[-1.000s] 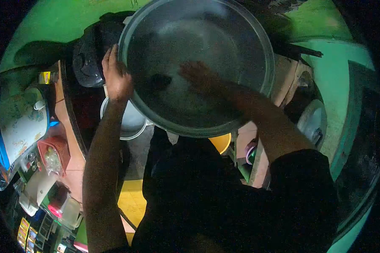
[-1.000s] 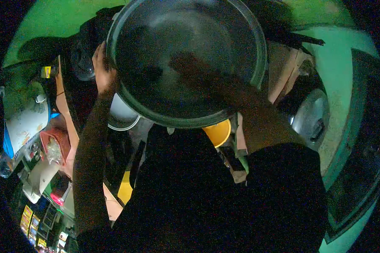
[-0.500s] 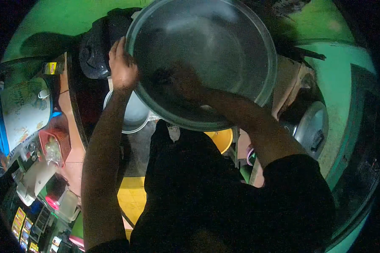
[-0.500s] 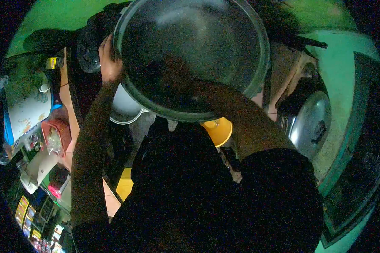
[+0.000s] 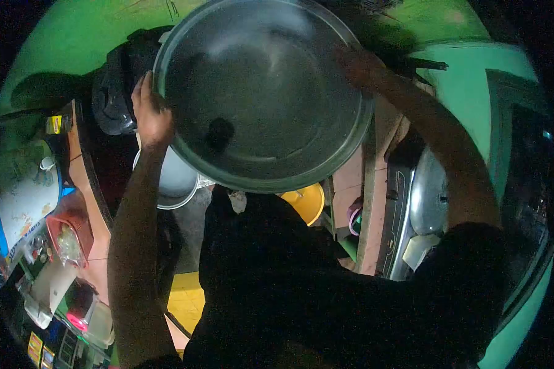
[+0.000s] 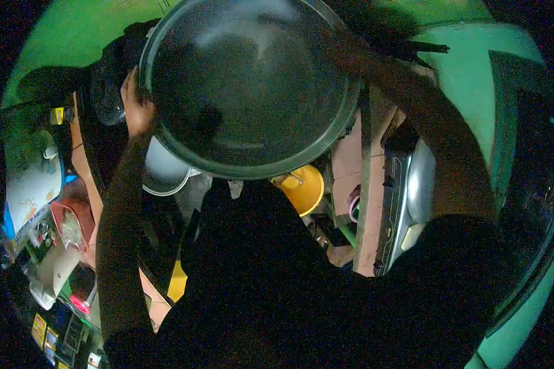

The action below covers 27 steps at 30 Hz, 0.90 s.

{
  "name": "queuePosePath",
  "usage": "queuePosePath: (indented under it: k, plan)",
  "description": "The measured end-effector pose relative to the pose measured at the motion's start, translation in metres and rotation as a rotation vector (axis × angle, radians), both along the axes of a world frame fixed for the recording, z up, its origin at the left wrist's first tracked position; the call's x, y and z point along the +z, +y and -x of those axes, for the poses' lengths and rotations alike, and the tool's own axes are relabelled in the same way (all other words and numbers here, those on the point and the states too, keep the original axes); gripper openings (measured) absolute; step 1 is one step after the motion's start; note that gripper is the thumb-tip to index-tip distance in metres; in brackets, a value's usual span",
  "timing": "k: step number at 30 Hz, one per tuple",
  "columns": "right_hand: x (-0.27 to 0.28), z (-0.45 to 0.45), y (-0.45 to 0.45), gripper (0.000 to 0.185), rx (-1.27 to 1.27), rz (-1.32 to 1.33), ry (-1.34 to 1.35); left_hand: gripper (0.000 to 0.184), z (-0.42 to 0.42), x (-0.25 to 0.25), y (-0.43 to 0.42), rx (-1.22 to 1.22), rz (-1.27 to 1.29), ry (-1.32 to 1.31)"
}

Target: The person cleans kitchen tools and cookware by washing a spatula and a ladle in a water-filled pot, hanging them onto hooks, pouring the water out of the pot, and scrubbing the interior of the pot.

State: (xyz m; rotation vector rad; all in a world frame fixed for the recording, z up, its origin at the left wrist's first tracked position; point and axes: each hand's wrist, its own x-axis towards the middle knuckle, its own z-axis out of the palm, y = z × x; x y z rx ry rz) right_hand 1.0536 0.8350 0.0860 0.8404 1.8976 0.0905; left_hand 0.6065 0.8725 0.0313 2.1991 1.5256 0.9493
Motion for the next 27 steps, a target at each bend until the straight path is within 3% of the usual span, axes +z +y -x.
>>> queuePosePath:
  k: [1, 4, 7, 10, 14, 16, 18, 20, 22, 23, 24, 27]
  plan:
    - [-0.006, 0.002, 0.011, 0.044, 0.018, -0.215, 0.040, 0.052, 0.000, 0.001, 0.001, -0.002, -0.009, 0.003]
    - [-0.089, 0.059, 0.033, 0.048, -0.330, -0.319, 0.596, 0.053, 0.001, -0.001, 0.001, 0.019, 0.057, 0.010]
    - [-0.113, 0.157, 0.015, 0.057, -1.101, -0.344, 1.181, 0.063, 0.004, -0.001, 0.001, -0.032, 0.041, -0.024]
    - [-0.158, 0.216, 0.001, 0.061, -0.345, -0.623, 0.951, 0.058, 0.001, 0.007, -0.002, -0.039, 0.079, -0.050]
    - [-0.200, 0.182, 0.034, 0.058, -0.157, -0.489, 1.198, 0.049, -0.002, 0.011, -0.004, -0.021, 0.104, -0.006]
    - [-0.222, 0.105, 0.074, 0.053, -0.448, -0.635, 1.276, 0.048, -0.004, 0.014, -0.001, -0.009, 0.105, -0.012]
    - [-0.209, 0.057, 0.077, 0.053, -0.357, -0.937, 0.920, 0.048, -0.002, 0.013, -0.004, -0.005, 0.127, -0.011]
    - [-0.100, 0.032, 0.044, 0.057, -0.132, -0.922, 0.392, 0.048, -0.001, 0.008, -0.003, -0.016, 0.119, -0.055]
    - [-0.040, 0.012, -0.005, 0.061, -0.238, -0.826, 0.334, 0.048, -0.001, 0.006, 0.001, -0.029, 0.077, -0.068]
    - [-0.056, -0.002, -0.027, 0.063, -0.332, -0.921, 0.385, 0.048, 0.000, 0.005, -0.002, -0.044, 0.043, -0.065]
    - [-0.062, -0.006, -0.051, 0.062, -0.400, -0.871, 0.224, 0.048, 0.000, 0.004, -0.002, -0.038, 0.071, -0.105]
    - [-0.004, 0.076, -0.123, 0.052, -0.677, -0.706, 0.095, 0.046, 0.001, -0.002, -0.002, -0.028, 0.047, -0.097]
